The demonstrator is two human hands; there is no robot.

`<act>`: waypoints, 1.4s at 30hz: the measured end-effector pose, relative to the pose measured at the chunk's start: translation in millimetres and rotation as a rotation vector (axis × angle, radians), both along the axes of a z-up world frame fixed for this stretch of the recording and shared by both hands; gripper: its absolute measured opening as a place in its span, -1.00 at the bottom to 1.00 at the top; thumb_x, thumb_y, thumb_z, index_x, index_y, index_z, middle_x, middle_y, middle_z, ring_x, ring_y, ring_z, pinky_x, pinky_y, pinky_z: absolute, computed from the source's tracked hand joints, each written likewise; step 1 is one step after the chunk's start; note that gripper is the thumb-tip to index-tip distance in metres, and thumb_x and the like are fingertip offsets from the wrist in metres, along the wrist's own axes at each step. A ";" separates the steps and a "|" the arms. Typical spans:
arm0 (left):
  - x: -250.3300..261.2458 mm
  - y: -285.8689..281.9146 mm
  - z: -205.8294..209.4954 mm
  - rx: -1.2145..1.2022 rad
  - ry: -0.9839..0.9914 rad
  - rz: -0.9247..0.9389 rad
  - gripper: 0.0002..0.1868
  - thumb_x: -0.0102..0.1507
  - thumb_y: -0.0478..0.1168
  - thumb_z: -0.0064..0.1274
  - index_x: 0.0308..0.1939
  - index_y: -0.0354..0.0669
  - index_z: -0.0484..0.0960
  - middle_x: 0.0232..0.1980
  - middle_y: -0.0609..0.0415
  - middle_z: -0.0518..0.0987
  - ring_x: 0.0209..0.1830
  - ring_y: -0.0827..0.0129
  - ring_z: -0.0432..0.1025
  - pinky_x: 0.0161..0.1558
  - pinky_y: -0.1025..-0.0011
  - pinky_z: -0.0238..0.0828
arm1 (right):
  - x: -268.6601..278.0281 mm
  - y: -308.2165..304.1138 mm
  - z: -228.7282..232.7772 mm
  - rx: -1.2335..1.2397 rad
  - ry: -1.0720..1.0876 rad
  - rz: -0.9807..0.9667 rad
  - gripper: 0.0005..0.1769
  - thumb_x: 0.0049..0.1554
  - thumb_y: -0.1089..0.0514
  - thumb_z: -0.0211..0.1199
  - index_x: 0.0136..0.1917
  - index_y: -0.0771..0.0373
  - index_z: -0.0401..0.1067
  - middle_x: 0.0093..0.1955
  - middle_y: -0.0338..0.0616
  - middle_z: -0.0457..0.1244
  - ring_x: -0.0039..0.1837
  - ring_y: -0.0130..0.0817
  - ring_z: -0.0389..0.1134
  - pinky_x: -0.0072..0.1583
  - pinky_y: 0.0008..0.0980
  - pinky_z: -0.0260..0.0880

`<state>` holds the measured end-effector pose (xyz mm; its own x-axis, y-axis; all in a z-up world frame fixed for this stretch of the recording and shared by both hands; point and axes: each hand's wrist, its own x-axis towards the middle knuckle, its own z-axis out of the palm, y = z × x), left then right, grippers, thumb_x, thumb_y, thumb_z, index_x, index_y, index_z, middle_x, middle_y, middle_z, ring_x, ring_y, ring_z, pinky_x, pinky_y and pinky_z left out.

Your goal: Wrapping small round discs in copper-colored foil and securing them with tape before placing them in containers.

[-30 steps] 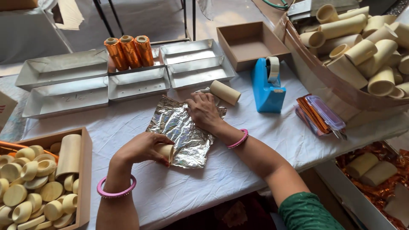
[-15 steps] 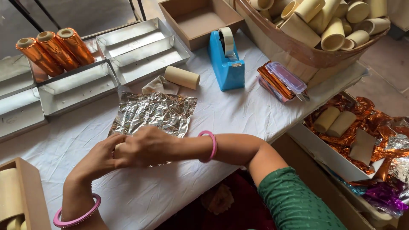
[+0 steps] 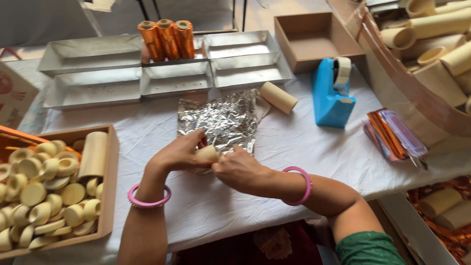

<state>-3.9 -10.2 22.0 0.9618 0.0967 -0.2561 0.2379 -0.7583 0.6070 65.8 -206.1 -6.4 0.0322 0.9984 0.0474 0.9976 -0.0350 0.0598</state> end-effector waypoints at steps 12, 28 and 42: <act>12.1 18.2 -43.6 -0.032 -0.442 -0.096 -0.35 -0.01 0.02 0.42 0.05 -0.11 0.50 0.03 -0.01 0.58 0.07 0.11 0.51 0.11 0.23 0.47 | 42.7 13.9 -10.4 -0.006 -0.042 -0.115 -0.92 0.02 0.24 0.26 -0.27 0.18 0.56 -0.33 -0.05 0.39 -0.22 -0.12 0.48 -0.13 -0.12 0.47; 12.9 16.0 -46.7 -0.093 -0.265 -0.114 -0.47 0.32 0.19 0.14 0.17 -0.09 0.54 0.15 -0.07 0.60 0.17 0.11 0.51 0.21 0.19 0.45 | 47.6 13.2 27.8 0.007 0.082 -0.270 -0.64 0.01 -0.03 0.37 -0.04 0.24 0.44 -0.05 0.00 0.36 0.04 -0.04 0.43 0.07 -0.07 0.42; 7.3 29.3 -41.6 -0.147 -0.352 -0.085 -0.24 -0.03 0.06 0.38 0.20 -0.06 0.49 0.12 -0.05 0.70 0.12 0.16 0.61 0.20 0.27 0.53 | 71.4 29.9 1.9 0.244 0.861 -0.373 -0.78 0.15 0.14 0.30 0.03 0.24 0.41 -0.15 -0.13 0.43 -0.12 -0.27 0.54 -0.08 -0.26 0.55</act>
